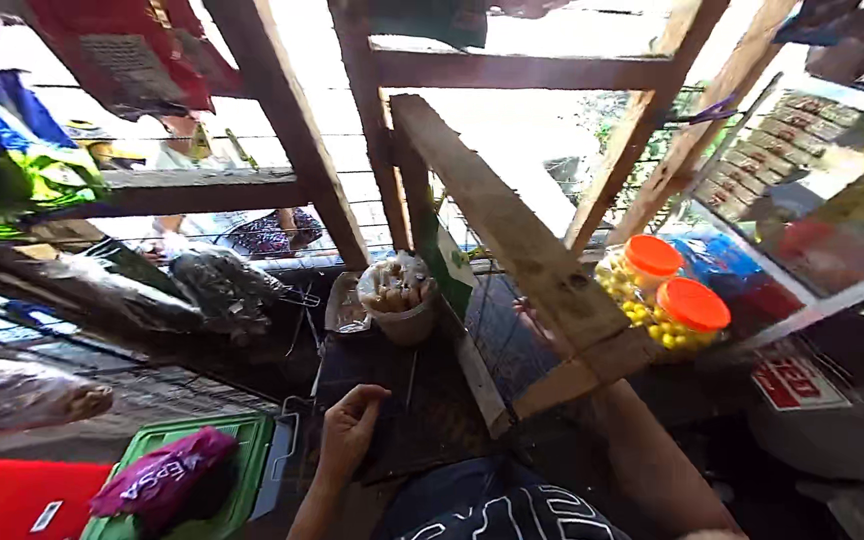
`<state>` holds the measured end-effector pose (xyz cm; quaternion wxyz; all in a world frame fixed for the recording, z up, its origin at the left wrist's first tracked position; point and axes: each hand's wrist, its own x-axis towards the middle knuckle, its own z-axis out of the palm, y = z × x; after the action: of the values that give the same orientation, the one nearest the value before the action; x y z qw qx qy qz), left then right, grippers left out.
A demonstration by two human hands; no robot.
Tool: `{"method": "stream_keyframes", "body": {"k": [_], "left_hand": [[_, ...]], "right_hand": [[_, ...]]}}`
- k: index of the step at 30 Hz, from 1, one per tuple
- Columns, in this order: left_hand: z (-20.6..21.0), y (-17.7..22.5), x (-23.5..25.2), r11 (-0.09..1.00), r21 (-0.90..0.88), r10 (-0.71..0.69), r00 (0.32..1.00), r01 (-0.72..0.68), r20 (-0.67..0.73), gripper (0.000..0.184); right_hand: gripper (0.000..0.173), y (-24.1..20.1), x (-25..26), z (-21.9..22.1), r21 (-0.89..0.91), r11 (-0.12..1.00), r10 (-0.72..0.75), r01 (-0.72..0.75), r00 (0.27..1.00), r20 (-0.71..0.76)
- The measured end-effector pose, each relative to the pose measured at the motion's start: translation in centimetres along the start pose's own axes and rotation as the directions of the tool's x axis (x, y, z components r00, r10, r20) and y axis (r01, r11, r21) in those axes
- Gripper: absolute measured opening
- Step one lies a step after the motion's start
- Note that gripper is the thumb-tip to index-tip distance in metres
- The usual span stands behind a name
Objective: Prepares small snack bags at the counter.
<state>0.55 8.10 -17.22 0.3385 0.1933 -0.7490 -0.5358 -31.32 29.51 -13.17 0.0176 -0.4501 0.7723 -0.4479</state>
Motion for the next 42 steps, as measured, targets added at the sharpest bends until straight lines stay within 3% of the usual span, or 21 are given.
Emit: {"method": "stream_keyframes", "body": {"k": [3, 6, 9, 11, 17, 21, 34, 39, 42], "left_hand": [[0.1, 0.0, -0.2, 0.999, 0.051, 0.007, 0.999, -0.009, 0.042, 0.02], [0.0, -0.2, -0.2, 0.998, 0.061, 0.014, 0.998, -0.017, 0.062, 0.019], [0.0, -0.3, -0.3, 0.998, 0.068, 0.01, 0.997, -0.015, 0.072, 0.02], [0.1, -0.5, -0.2, 0.996, 0.078, 0.032, 0.998, -0.036, 0.053, 0.021], [0.4, 0.0, -0.2, 0.998, 0.068, 0.01, 0.999, -0.008, -0.035, 0.026], [0.4, -0.1, -0.4, 0.998, 0.054, -0.034, 0.996, 0.038, -0.087, 0.036], [0.5, 1.0, -0.6, 0.992, -0.088, -0.1, 0.987, 0.09, -0.127, 0.035], [0.4, 0.1, -0.6, 1.0, -0.02, -0.006, 0.993, 0.003, -0.118, 0.038], [0.2, -0.5, -1.1, 0.998, 0.026, 0.051, 0.994, -0.049, -0.091, 0.057]], "right_hand": [[0.029, 0.1, -3.6, -4.3, -0.011, 0.997, 0.067, -0.07, 0.984, -0.166], [0.028, 1.0, -6.7, -4.5, 0.107, 0.984, 0.169, -0.143, 0.94, -0.297], [0.027, 1.0, -8.8, -1.4, 0.189, 0.928, 0.358, -0.322, 0.91, -0.207], [0.022, 1.2, -9.4, 1.0, 0.19, 0.906, 0.402, -0.377, 0.908, -0.117], [0.026, 1.3, -9.9, 3.6, -0.071, 0.941, 0.326, -0.331, 0.942, -0.078], [0.027, 1.4, -10.0, 3.4, -0.065, 0.944, 0.319, -0.323, 0.945, -0.068], [0.023, 1.4, -9.6, 3.8, -0.133, 0.938, 0.307, -0.32, 0.945, -0.107], [0.024, 1.4, -9.7, 3.9, -0.14, 0.939, 0.301, -0.315, 0.947, -0.112], [0.027, 1.6, -10.0, 3.9, -0.161, 0.942, 0.28, -0.294, 0.955, -0.101]]}}
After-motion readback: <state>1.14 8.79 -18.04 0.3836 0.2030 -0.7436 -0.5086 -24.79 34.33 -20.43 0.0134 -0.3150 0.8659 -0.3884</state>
